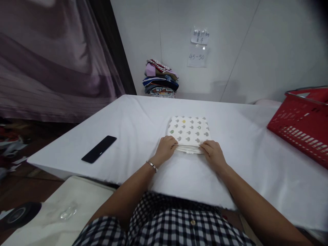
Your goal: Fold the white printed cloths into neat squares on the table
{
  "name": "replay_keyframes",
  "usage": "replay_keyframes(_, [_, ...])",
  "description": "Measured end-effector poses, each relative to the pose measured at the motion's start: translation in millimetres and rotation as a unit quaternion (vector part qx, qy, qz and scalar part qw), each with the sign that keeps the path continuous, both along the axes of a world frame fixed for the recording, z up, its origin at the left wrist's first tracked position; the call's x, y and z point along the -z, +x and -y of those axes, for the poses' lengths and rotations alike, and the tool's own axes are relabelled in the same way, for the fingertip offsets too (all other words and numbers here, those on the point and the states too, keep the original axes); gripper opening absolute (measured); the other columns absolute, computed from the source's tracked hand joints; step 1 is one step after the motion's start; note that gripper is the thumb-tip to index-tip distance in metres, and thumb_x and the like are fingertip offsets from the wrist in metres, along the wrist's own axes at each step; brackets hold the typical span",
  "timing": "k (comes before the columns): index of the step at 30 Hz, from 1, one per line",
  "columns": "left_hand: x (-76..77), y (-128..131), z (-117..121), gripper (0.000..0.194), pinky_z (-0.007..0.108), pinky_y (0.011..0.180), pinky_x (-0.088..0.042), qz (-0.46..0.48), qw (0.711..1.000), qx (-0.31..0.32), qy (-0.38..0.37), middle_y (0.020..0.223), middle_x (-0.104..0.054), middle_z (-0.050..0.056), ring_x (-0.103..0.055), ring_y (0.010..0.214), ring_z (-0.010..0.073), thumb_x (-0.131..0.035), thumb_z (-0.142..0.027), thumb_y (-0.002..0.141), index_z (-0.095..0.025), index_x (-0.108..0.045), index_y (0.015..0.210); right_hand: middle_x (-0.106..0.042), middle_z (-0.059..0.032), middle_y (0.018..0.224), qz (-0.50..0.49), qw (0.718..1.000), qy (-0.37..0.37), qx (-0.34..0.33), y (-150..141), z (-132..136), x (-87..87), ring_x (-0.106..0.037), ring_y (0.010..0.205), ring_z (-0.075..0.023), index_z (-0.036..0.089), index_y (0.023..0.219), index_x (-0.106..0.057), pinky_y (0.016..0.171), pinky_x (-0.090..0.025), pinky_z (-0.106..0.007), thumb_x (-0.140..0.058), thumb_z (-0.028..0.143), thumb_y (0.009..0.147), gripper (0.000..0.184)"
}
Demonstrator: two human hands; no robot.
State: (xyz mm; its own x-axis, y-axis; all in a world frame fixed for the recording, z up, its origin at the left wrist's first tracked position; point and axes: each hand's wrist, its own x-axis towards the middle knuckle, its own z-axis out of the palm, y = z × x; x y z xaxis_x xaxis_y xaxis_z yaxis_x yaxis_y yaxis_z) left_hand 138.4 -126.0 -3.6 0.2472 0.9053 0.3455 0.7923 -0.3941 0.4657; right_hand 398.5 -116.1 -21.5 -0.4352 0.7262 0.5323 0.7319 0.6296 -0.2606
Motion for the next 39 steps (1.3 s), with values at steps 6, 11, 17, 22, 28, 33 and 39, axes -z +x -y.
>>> replay_keyframes(6, [2.6,-2,2,0.012,0.033,0.081,-0.036,0.006,1.0,0.002,0.018,0.088,-0.062,0.002,-0.054,0.089,0.0174,-0.052,-0.019,0.084,-0.021,-0.062,0.08,-0.063,-0.0084,0.096,0.018,1.0,-0.01,-0.021,4,-1,4.7,-0.053,0.088,-0.022,0.022,0.098,-0.068,0.079,-0.039,-0.036,-0.04,0.026,0.091,0.028])
replay_keyframes(11, [0.8,-5,2,0.014,0.035,0.085,-0.035,-0.062,0.997,0.045,0.027,0.095,-0.061,0.004,-0.051,0.096,0.0194,-0.049,-0.021,0.086,-0.022,-0.063,0.09,-0.062,-0.0098,0.099,0.04,0.999,-0.021,-0.017,3,0,0.1,-0.053,0.091,-0.0229,0.021,0.103,-0.067,0.079,-0.039,-0.037,-0.043,0.032,0.091,0.029])
replay_keyframes(17, [-10.0,-3,-3,0.017,0.035,0.083,-0.036,-0.149,0.986,0.077,0.021,0.094,-0.061,0.005,-0.051,0.093,0.02,-0.047,-0.025,0.089,-0.022,-0.064,0.093,-0.063,-0.0084,0.096,0.046,0.999,-0.023,-0.012,0,-1,-1.3,-0.053,0.088,-0.0222,0.022,0.1,-0.068,0.077,-0.038,-0.036,-0.041,0.03,0.092,0.029])
replay_keyframes(22, [-5.1,-1,-3,0.025,0.034,0.077,-0.037,-0.143,0.987,0.058,0.052,0.087,-0.061,0.005,-0.051,0.087,0.0188,-0.04,-0.026,0.093,-0.019,-0.063,0.086,-0.062,-0.0082,0.092,0.016,0.999,0.031,-0.01,1,-2,5.1,-0.052,0.086,-0.0203,0.018,0.097,-0.065,0.077,-0.038,-0.034,-0.042,0.026,0.092,0.026])
replay_keyframes(28, [11.0,-6,-1,0.024,0.032,0.078,-0.037,-0.083,0.991,0.044,0.1,0.087,-0.061,0.003,-0.05,0.087,0.0161,-0.04,-0.026,0.094,-0.019,-0.062,0.088,-0.062,-0.0083,0.094,0.018,0.998,0.055,-0.03,2,0,8.5,-0.052,0.088,-0.0201,0.018,0.099,-0.064,0.078,-0.039,-0.034,-0.044,0.02,0.09,0.022])
replay_keyframes(33, [12.9,-9,-1,0.023,0.032,0.079,-0.037,-0.082,0.991,0.063,0.089,0.089,-0.061,0.003,-0.05,0.087,0.016,-0.041,-0.027,0.094,-0.02,-0.062,0.088,-0.062,-0.0083,0.096,0.044,0.999,0.009,-0.028,0,1,4.9,-0.053,0.088,-0.0202,0.019,0.099,-0.065,0.078,-0.039,-0.035,-0.044,0.025,0.091,0.023])
replay_keyframes(39, [5.8,-12,-3,0.02,0.033,0.077,-0.038,-0.114,0.989,0.078,0.061,0.095,-0.059,0.004,-0.051,0.091,0.018,-0.047,-0.034,0.091,-0.021,-0.061,0.096,-0.061,-0.0089,0.1,0.076,0.996,-0.026,-0.029,-1,1,-2.3,-0.053,0.092,-0.0212,0.02,0.105,-0.063,0.079,-0.038,-0.034,-0.045,0.032,0.091,0.026])
